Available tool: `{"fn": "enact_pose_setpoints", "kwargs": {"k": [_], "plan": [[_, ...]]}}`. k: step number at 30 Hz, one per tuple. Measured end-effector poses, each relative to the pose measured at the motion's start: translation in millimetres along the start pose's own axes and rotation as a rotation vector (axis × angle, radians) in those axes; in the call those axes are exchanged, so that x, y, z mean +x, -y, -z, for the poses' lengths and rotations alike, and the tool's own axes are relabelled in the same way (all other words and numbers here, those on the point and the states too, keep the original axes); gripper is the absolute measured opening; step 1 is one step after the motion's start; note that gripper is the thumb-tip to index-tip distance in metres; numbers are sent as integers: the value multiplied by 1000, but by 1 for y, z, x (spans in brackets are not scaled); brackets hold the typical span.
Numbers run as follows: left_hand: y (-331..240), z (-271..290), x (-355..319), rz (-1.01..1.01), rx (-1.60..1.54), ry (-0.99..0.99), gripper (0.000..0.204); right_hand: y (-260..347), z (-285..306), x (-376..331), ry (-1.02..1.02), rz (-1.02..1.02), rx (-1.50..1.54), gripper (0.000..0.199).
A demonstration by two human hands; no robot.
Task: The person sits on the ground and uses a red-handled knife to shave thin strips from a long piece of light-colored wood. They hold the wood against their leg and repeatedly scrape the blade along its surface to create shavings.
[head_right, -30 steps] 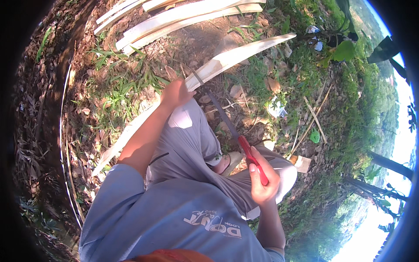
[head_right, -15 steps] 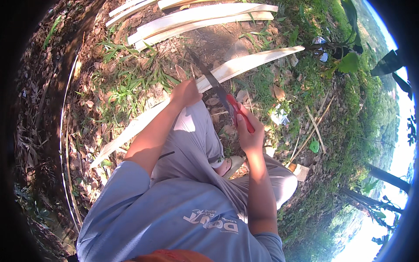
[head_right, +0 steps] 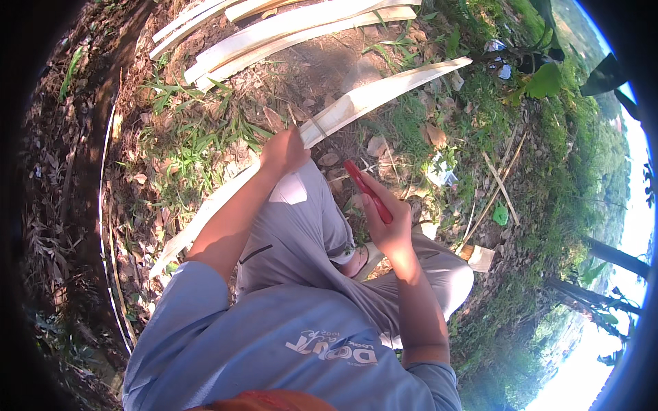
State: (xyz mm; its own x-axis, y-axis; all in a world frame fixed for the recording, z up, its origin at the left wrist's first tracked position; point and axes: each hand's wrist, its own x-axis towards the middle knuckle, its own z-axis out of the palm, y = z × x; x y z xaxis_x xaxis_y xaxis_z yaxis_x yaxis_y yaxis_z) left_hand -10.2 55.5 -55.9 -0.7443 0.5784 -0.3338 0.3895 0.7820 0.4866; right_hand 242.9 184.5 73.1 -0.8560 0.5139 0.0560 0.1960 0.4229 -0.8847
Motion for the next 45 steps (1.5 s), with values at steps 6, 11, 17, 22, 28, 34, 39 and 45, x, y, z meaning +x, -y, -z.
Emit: {"fn": "enact_pose_setpoints", "kwargs": {"k": [6,11,17,22,28,34,39,45], "plan": [[1,8,-1,-23,18,49,51,-27,-14,30,-4,-242,237,39],[19,2,4,-69,-47,28,51,1,45,-30,63,-306,158,39],[0,0,4,11,56,26,54,55,80,-59,96,-210,-24,41],[-6,4,4,13,137,52,58,24,9,4,54,-169,100,42],[-6,5,1,10,134,-1,56,6,11,-19,-10,-235,188,40],[-7,4,-3,10,76,19,52,38,87,-95,4,-31,-99,41],[-8,5,0,48,106,17,52,22,57,-60,44,-140,8,40],[-11,9,2,-6,114,56,57,-29,-2,-9,-13,-183,210,39]]}}
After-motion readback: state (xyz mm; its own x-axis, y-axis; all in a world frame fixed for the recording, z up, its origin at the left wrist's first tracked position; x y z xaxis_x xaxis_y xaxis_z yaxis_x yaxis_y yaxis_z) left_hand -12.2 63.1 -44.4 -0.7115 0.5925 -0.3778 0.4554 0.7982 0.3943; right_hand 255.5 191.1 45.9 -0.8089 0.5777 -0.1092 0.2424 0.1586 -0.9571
